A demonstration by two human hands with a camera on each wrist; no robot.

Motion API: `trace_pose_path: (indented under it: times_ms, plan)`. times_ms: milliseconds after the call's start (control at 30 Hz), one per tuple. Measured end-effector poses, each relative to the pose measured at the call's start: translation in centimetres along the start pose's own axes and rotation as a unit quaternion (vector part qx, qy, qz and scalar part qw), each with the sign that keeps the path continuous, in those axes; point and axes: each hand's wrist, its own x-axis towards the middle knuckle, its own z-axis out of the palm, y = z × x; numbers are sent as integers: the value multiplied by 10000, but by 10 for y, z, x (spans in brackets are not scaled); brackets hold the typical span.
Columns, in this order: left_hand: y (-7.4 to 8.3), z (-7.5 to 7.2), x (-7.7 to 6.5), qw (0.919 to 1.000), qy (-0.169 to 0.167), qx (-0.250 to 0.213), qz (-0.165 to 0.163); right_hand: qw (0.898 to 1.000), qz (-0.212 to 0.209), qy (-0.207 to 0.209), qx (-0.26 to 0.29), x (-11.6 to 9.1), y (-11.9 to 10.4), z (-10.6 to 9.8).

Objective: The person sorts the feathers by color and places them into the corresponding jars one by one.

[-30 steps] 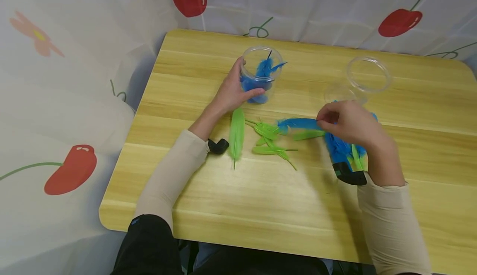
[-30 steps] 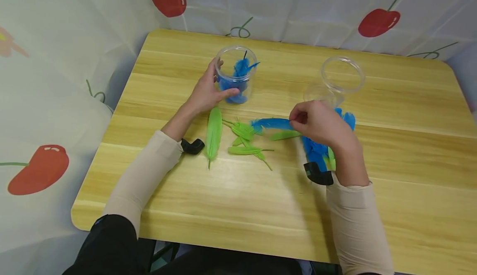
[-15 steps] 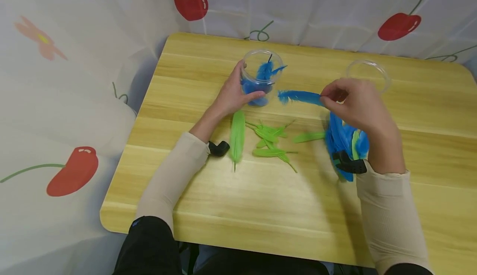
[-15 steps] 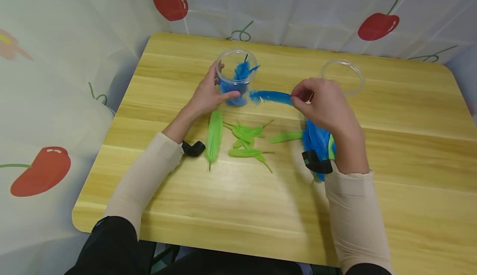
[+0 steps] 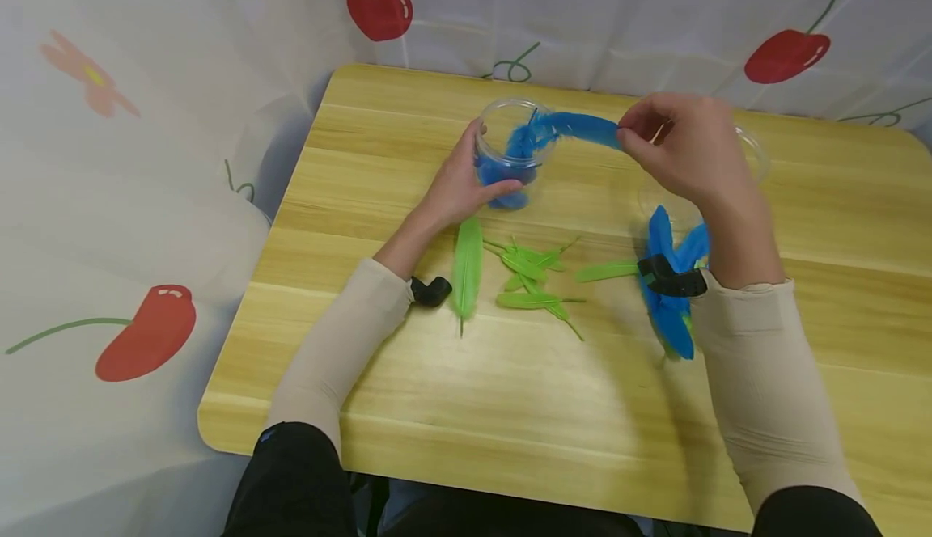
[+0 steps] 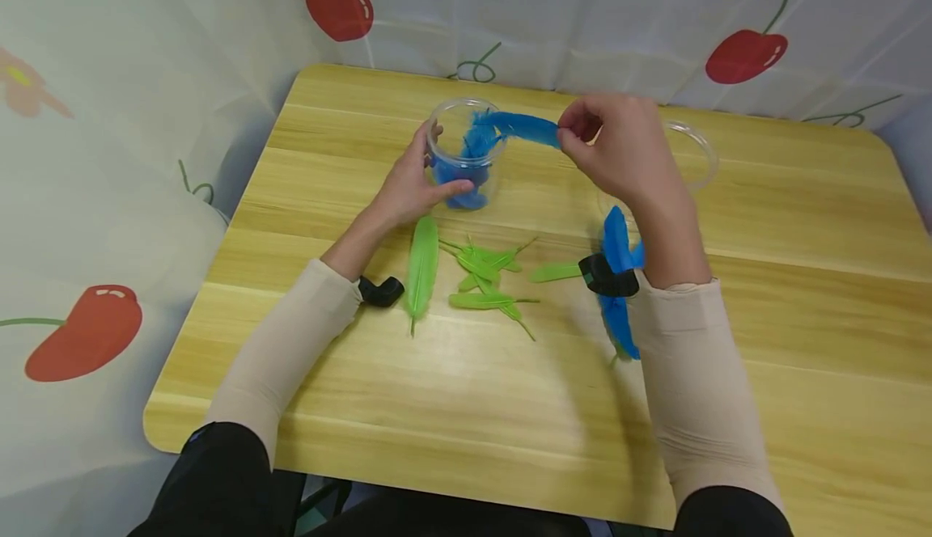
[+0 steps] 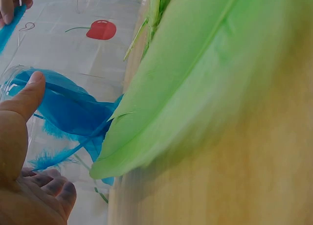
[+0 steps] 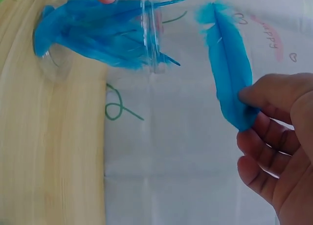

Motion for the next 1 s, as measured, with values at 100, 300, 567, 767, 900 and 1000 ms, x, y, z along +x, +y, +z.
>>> trace_pose_path:
  times_ms: [100,300,567,767,900,1000]
  plan:
    - [-2,0,1,10000,-36,-1,-35,9998,46,-139,-164,11,-4,2]
    - [-4,-1,2,9999,-96,-15,-86,9980,-292,-413,-381,28,-12,5]
    - [-3,-1,1,10000,-90,1,-28,9932,-854,-407,-675,40,-18,8]
    - [-3,-1,1,10000,-40,-24,9,9908,-937,-550,-808,45,-22,16]
    - [-4,-1,2,9999,-31,-126,69,9906,-864,-705,-793,45,-25,21]
    - [-4,0,3,9998,-29,-155,104,9899,-876,-746,-834,45,-26,23]
